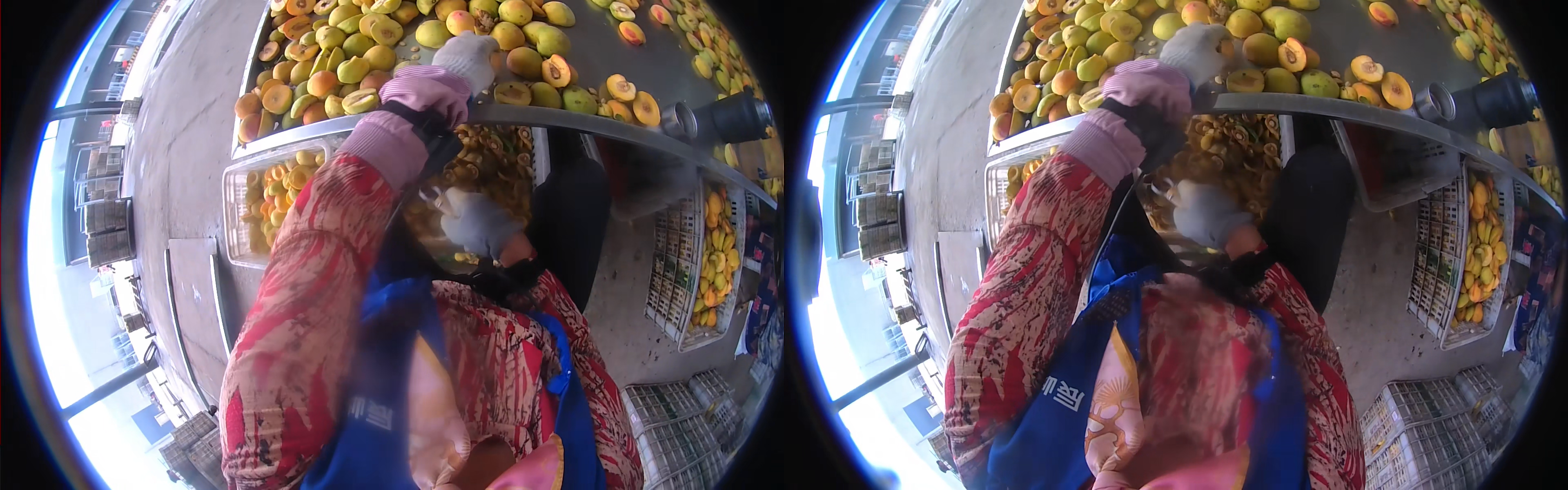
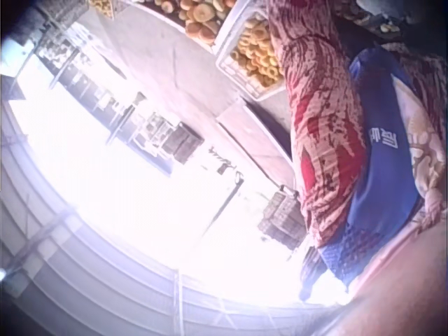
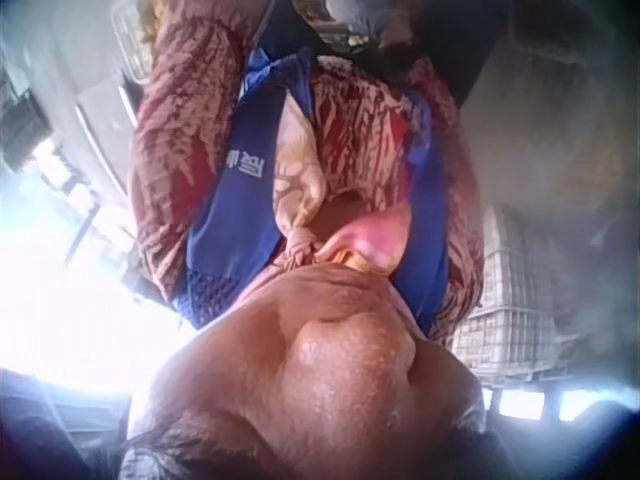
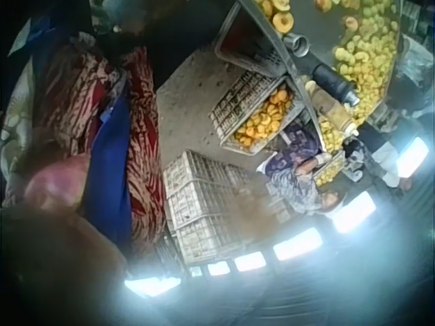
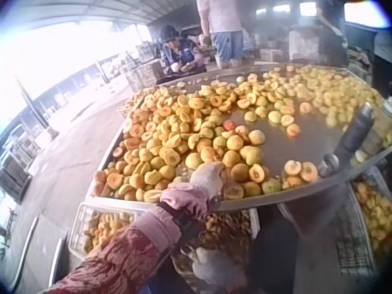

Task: Pitting and sorting apricots at a processing table in a warehouse setting.

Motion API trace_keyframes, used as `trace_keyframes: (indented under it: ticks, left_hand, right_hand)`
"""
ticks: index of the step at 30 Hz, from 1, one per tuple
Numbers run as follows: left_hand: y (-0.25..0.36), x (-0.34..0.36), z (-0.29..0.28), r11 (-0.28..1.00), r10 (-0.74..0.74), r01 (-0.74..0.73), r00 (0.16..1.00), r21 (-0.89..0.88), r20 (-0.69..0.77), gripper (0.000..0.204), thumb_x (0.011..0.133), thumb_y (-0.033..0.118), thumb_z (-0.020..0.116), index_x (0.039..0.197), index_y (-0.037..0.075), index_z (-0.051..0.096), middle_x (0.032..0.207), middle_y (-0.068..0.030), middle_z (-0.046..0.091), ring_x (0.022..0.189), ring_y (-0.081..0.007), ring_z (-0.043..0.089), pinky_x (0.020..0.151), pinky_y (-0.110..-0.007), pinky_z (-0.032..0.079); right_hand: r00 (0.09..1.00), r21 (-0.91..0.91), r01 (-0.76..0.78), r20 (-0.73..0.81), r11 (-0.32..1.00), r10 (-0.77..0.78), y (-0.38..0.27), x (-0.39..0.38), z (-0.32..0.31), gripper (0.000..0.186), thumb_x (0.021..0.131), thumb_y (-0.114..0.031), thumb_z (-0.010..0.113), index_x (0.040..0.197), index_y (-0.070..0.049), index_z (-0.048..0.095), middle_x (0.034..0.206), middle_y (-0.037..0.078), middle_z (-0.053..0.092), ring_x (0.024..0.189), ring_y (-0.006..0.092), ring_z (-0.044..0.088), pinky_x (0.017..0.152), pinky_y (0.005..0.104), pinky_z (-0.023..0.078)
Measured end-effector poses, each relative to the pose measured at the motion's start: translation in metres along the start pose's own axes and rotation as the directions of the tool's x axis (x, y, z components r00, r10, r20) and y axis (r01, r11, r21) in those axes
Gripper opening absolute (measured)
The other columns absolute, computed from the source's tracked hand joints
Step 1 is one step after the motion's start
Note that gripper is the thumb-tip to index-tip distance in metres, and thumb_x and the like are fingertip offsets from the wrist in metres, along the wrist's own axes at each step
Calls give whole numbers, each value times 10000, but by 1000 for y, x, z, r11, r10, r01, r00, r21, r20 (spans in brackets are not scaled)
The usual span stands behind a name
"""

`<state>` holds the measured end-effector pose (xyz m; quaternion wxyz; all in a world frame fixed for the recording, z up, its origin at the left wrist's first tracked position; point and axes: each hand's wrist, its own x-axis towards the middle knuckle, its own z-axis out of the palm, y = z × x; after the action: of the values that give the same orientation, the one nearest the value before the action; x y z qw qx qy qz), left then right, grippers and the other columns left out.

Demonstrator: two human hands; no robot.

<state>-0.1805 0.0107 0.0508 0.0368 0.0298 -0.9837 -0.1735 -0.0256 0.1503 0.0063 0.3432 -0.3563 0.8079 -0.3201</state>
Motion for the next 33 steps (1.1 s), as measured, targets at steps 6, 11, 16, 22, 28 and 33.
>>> trace_keyframes:
  ticks: [6,11,16,22,28,33]
  left_hand:
    - [-15,-90,-33,931,29,-28,1000,-364,-5,241,833,181,605,1046,78,648,1008,-148,629,844,-234,642,735,-314,509]
    - [-8,-181,-25,525,-64,92,996,-846,68,328,874,267,554,1110,48,618,1078,-144,591,1043,-234,578,805,-321,487]
    - [-25,-193,29,376,-510,14,838,-926,-194,289,903,234,536,1108,32,562,1023,-113,599,932,-245,583,769,-333,489]
    - [-46,-195,34,437,-517,180,852,-881,-83,266,942,218,499,1129,34,544,951,-97,634,819,-163,611,705,-291,509]
    - [-25,-195,26,17,-562,75,826,-997,53,497,965,438,397,1100,5,600,992,-116,623,858,-175,584,761,-300,479]
    - [-49,-199,40,586,-421,335,904,-738,76,446,925,395,465,1095,4,594,999,-103,631,867,-180,583,746,-299,476]
  right_hand:
    - [883,949,202,-283,243,374,-16,-3,-24,138,912,-183,553,958,-57,584,943,76,636,803,173,635,723,282,502]
    - [907,925,373,-345,-77,243,-29,5,-15,80,922,-137,563,994,-101,562,882,-49,554,761,40,497,661,221,435]
    - [929,888,165,-286,428,237,-31,9,9,242,932,-222,526,1099,-47,533,893,21,600,788,128,549,710,279,452]
    - [924,390,-54,-330,919,194,-20,3,15,303,887,-274,532,1040,-16,492,933,198,619,867,300,594,740,392,450]
    - [901,337,78,-426,938,79,6,22,44,229,904,-202,540,1015,-5,504,897,122,640,782,204,591,708,347,459]
    - [906,853,161,-327,496,268,2,22,27,293,886,-237,549,1084,-24,511,861,138,609,781,211,582,712,329,451]
